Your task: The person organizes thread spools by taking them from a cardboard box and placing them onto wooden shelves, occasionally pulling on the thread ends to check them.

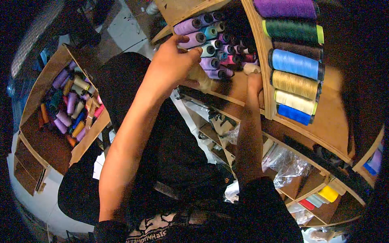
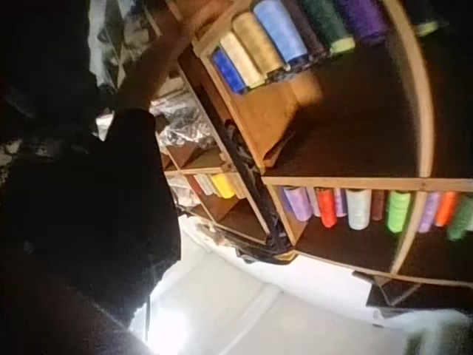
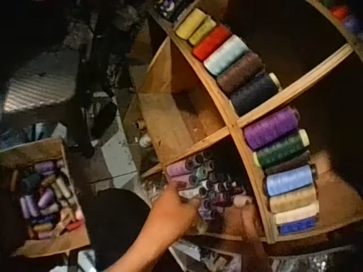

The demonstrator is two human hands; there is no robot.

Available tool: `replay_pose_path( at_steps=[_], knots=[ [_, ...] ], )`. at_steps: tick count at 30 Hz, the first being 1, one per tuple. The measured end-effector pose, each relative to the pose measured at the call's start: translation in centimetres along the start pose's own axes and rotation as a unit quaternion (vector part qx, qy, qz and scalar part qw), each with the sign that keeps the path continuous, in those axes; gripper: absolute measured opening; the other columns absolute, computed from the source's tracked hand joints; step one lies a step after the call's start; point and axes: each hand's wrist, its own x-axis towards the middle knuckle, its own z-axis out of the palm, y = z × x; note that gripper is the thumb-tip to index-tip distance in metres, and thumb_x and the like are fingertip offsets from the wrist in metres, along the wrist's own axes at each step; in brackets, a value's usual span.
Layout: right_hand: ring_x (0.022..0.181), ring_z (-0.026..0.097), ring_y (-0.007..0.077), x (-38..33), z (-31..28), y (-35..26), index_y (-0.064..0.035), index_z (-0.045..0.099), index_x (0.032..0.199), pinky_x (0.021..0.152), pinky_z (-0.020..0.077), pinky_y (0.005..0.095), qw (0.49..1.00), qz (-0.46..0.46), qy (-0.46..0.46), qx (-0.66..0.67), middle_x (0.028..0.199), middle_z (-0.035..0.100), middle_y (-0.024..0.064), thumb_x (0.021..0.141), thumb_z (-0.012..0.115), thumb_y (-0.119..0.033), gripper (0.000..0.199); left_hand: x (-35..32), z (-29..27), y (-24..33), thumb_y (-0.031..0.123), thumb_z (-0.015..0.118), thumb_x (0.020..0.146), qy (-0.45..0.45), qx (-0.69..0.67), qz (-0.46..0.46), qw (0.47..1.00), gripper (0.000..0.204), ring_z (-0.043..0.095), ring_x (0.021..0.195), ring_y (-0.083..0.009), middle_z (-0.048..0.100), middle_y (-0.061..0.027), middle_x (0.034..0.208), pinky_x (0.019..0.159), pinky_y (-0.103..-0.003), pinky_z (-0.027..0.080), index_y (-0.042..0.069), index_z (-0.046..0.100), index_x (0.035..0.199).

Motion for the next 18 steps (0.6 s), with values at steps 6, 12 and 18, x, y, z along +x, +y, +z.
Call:
replay_pose_path(
  at_steps=[6,12,18],
  knots=[
    [0.097,0.054,0.0370,1.2,0.8,-2.2,0.0003,0.056,0.104,0.084,0.0427,0.0423,0.997,0.053,-0.017,-0.051,0.107,0.056,0.0234,0.081,0.051,-0.015,0.028,0.5,0.4,-0.7,0.018,0.061,0.074,0.030,0.013,0.028,0.999,0.042,0.062,0.077,-0.0393,0.059,-0.0305,0.087,0.075,-0.041,0.049,-0.008,0.050,0.105],
    [0.096,0.055,0.0365,1.1,2.5,-4.6,0.0001,0.056,0.104,0.083,0.0434,0.0430,0.994,0.091,-0.037,-0.054,0.106,0.056,0.0233,0.080,0.052,-0.015,0.028,0.8,0.2,-1.6,0.020,0.061,0.074,0.052,0.058,0.039,0.996,0.043,0.058,0.090,-0.0398,0.059,-0.0295,0.090,0.080,-0.041,0.046,-0.008,0.050,0.106],
    [0.095,0.056,0.0361,0.7,0.9,-6.9,-0.0001,0.056,0.104,0.082,0.0441,0.0438,0.986,0.137,-0.046,-0.088,0.106,0.056,0.0233,0.080,0.054,-0.015,0.028,0.8,0.3,-1.4,0.020,0.062,0.074,0.044,0.040,0.036,0.998,0.045,0.058,0.092,-0.0397,0.059,-0.0295,0.091,0.082,-0.041,0.045,-0.008,0.049,0.107]
  ],
)
